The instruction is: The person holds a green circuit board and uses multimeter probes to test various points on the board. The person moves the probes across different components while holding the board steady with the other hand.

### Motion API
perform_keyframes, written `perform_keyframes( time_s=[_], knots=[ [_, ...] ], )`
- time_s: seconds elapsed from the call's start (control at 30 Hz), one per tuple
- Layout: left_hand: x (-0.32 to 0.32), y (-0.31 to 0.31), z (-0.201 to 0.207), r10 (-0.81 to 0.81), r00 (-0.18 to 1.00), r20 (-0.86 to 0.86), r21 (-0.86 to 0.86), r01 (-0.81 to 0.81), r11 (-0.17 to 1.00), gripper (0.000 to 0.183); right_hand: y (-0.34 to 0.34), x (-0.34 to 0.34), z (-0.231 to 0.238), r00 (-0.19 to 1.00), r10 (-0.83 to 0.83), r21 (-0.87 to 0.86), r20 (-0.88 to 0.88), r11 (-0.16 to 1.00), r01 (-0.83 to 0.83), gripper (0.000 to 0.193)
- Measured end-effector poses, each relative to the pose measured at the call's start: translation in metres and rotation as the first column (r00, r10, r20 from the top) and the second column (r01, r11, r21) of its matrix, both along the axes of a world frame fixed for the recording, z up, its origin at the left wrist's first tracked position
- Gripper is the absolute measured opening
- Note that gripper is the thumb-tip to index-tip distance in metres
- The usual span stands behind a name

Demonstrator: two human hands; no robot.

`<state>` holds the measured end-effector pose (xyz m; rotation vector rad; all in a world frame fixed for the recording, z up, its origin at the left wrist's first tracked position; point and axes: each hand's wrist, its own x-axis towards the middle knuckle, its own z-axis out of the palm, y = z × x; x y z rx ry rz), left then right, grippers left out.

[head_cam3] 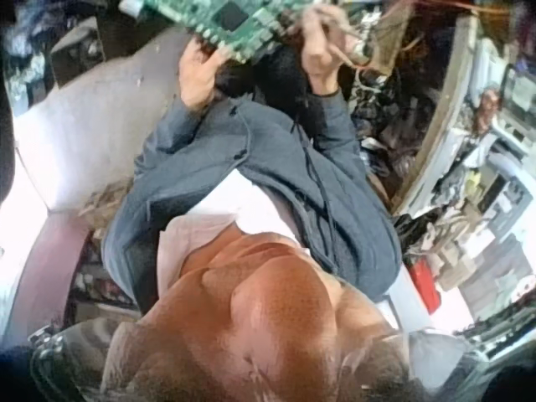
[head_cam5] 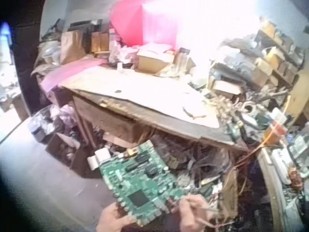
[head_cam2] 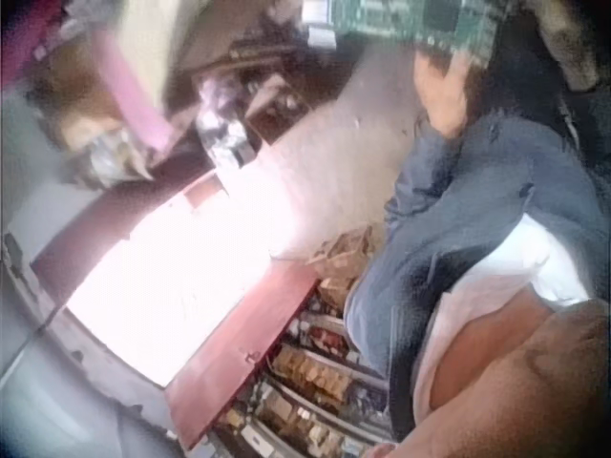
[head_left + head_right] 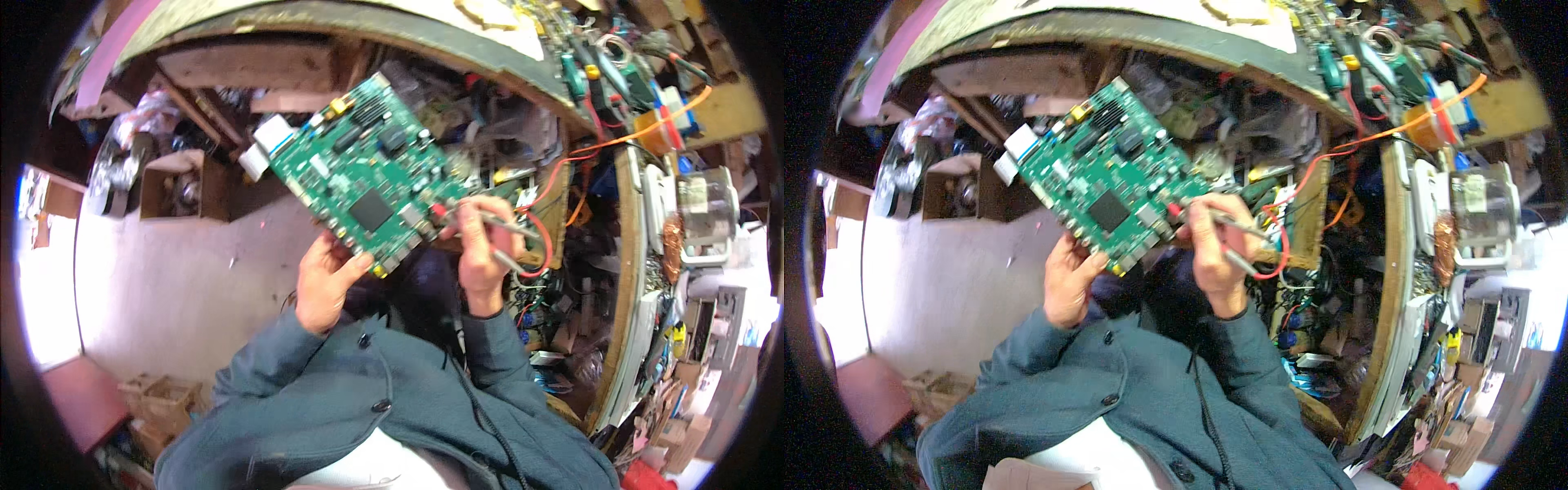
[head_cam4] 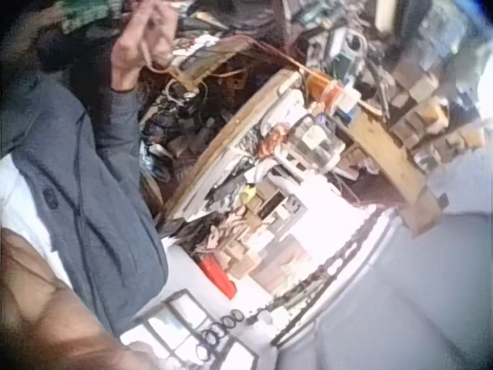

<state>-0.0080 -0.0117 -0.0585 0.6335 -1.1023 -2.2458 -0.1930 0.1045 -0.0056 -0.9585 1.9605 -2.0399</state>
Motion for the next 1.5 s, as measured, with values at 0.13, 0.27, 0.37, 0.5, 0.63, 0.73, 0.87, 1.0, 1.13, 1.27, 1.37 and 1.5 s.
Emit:
perform_keyframes(
  time_s=[0.13,0.27,0.37,0.5,0.63,0.73,0.87,1.0,1.13,1.27,1.37,1.5],
  knots=[
    [-0.003,0.0,0.002,-0.014,0.999,-0.049,0.073,0.018,0.997,0.055,0.0,-0.009,-0.014,0.997,0.011,-0.042,-0.071,0.999,-0.014,0.004],
    [-0.005,0.001,-0.001,0.025,0.998,-0.053,0.027,-0.024,0.999,0.053,0.0,-0.009,-0.01,0.998,0.021,-0.053,-0.06,0.998,-0.024,0.005],
    [-0.005,0.001,-0.003,0.018,0.997,-0.077,0.022,-0.016,1.0,0.053,-0.001,-0.01,-0.014,0.997,0.032,-0.058,-0.068,0.998,-0.036,0.005],
    [-0.005,0.0,0.002,-0.012,0.997,-0.076,0.049,0.016,0.999,0.054,0.001,-0.008,-0.01,0.997,0.009,-0.031,-0.081,0.999,-0.011,0.004],
    [-0.004,-0.005,-0.004,-0.021,0.997,-0.078,0.01,0.022,1.0,0.053,0.0,-0.004,0.0,1.0,0.022,-0.035,-0.006,0.999,-0.023,0.008],
    [0.002,-0.001,-0.005,-0.028,0.997,-0.072,0.011,0.029,1.0,0.053,0.005,0.003,-0.005,0.999,-0.004,-0.111,0.046,0.994,0.009,0.014],
    [-0.001,-0.001,-0.008,-0.031,0.994,-0.107,-0.005,0.031,1.0,0.054,0.007,-0.007,-0.013,0.989,0.016,-0.086,-0.148,0.996,-0.029,0.011],
    [-0.001,-0.002,-0.006,-0.04,0.992,-0.118,0.004,0.04,0.999,0.054,0.007,-0.006,-0.017,0.956,-0.038,-0.026,-0.29,0.999,0.032,0.01],
    [-0.003,-0.002,-0.006,-0.027,0.992,-0.12,0.012,0.028,1.0,0.054,0.008,-0.008,-0.02,0.917,-0.039,-0.016,-0.398,0.999,0.035,0.012],
    [-0.001,-0.003,-0.004,-0.038,0.992,-0.121,0.021,0.041,0.999,0.053,0.007,-0.009,-0.014,0.843,-0.006,0.026,-0.538,0.999,0.024,0.012],
    [0.0,-0.003,-0.004,-0.04,0.993,-0.111,0.011,0.042,0.999,0.053,0.007,-0.008,-0.012,0.815,0.009,0.05,-0.579,0.998,0.025,0.013],
    [-0.002,-0.003,0.002,-0.012,0.997,-0.078,-0.003,0.011,1.0,0.053,0.008,-0.007,-0.011,0.846,0.009,0.059,-0.534,0.998,0.026,0.013]
  ],
)
